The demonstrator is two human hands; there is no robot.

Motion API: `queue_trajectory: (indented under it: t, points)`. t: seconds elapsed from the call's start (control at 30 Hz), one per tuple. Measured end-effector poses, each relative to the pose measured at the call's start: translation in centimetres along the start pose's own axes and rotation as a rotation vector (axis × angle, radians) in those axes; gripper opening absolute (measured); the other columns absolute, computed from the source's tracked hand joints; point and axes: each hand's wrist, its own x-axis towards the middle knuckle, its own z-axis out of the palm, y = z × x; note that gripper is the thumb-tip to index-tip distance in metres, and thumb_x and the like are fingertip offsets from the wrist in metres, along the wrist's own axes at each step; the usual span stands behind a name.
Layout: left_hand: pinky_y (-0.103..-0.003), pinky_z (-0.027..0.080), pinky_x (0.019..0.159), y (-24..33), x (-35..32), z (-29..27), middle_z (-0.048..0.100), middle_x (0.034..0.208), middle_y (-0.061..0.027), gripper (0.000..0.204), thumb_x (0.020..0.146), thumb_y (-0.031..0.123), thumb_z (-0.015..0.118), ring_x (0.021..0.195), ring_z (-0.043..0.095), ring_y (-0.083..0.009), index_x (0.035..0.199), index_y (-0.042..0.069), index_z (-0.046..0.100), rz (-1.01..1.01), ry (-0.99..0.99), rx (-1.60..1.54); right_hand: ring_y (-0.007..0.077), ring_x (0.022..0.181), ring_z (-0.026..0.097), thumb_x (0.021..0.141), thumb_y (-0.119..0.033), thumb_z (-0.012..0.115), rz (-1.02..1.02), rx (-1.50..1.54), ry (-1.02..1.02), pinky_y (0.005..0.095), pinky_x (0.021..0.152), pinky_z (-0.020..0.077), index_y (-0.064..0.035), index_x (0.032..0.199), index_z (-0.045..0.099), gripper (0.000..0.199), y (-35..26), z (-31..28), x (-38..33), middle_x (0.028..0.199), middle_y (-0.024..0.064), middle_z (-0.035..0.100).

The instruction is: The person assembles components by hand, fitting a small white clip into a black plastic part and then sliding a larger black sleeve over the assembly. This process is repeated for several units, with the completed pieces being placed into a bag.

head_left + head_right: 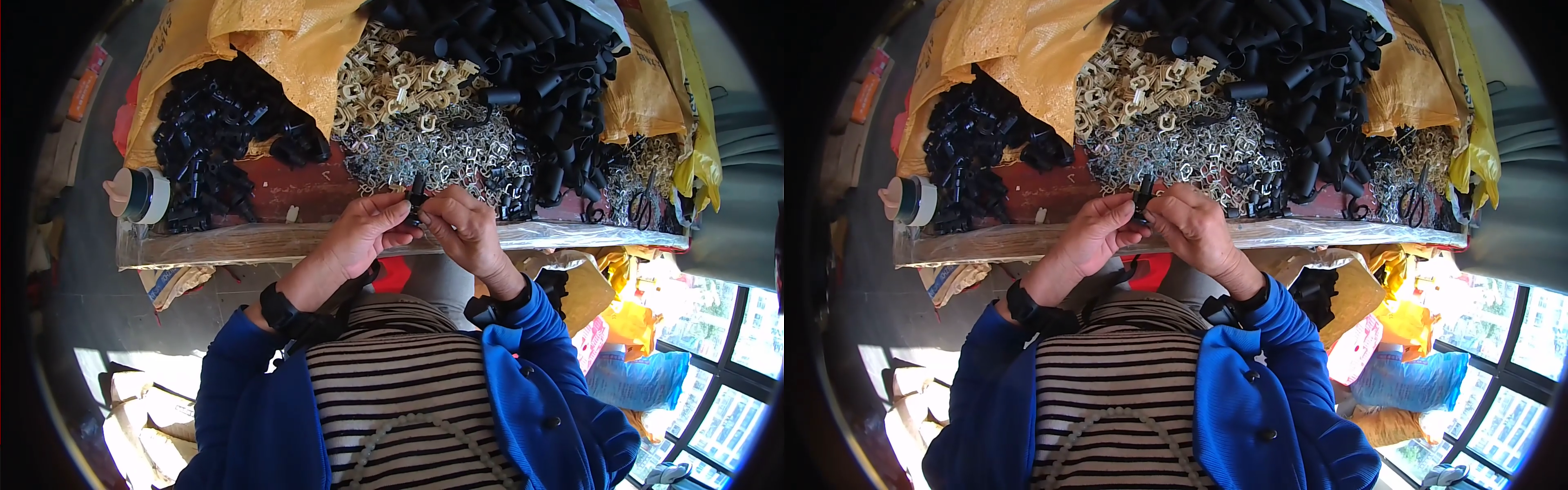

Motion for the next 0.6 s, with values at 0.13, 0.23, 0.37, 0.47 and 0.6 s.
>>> queue_trajectory:
  t: [0.13, 0.23, 0.37, 0.47, 0.6]
  points:
    - [-0.022, 0.048, 0.062, -0.1, 0.1, 0.2, 0.058, 0.088, -0.0064, 0.025, 0.08, 0.016, 0.053, 0.074, 0.059, -0.0175, 0.101, 0.002, 0.053, 0.005, 0.038, 0.052, 0.0205, 0.057, 0.051, 0.067, 0.0, 0.061, -0.071, -0.095, -0.021, 0.0276, 0.049, 0.0409, -0.0026, 0.075, 0.055, 0.011, -0.1, -0.4, 0.3, 0.068, 0.0075, 0.052]
    - [-0.022, 0.048, 0.062, -0.1, 0.2, 0.2, 0.058, 0.088, -0.0064, 0.025, 0.08, 0.016, 0.053, 0.074, 0.059, -0.0173, 0.101, 0.002, 0.052, 0.01, 0.06, 0.09, 0.0205, 0.056, 0.051, 0.066, 0.0, 0.062, -0.093, -0.119, -0.04, 0.0276, 0.049, 0.0408, -0.0028, 0.076, 0.055, 0.012, -0.1, -0.5, 0.4, 0.067, 0.0073, 0.051]
    - [-0.023, 0.05, 0.062, 0.1, 0.3, 0.4, 0.057, 0.089, -0.0095, 0.021, 0.081, 0.013, 0.05, 0.075, 0.059, -0.0197, 0.098, 0.001, 0.052, 0.012, 0.059, 0.142, 0.0193, 0.056, 0.05, 0.065, 0.0, 0.063, -0.156, -0.157, -0.04, 0.0269, 0.048, 0.0405, -0.003, 0.075, 0.055, 0.012, 0.1, -0.4, 0.5, 0.066, 0.0071, 0.051]
    - [-0.023, 0.049, 0.064, 0.3, 0.2, 0.4, 0.057, 0.091, -0.0094, 0.022, 0.081, 0.012, 0.05, 0.076, 0.059, -0.0189, 0.1, 0.0, 0.051, 0.036, 0.029, 0.153, 0.0135, 0.057, 0.051, 0.067, -0.003, 0.064, 0.025, -0.026, -0.058, 0.0256, 0.049, 0.0401, -0.0026, 0.077, 0.054, 0.014, 0.4, -0.2, 0.3, 0.067, 0.0037, 0.051]
    - [-0.022, 0.049, 0.065, 1.2, 0.1, 0.4, 0.057, 0.092, -0.0094, 0.023, 0.081, 0.011, 0.049, 0.078, 0.058, -0.0178, 0.102, -0.001, 0.049, 0.047, -0.034, 0.24, 0.0079, 0.06, 0.049, 0.07, -0.006, 0.064, 0.504, 0.628, -0.071, 0.0239, 0.049, 0.0391, -0.0019, 0.082, 0.051, 0.018, 1.2, 0.3, 0.5, 0.069, 0.0, 0.05]
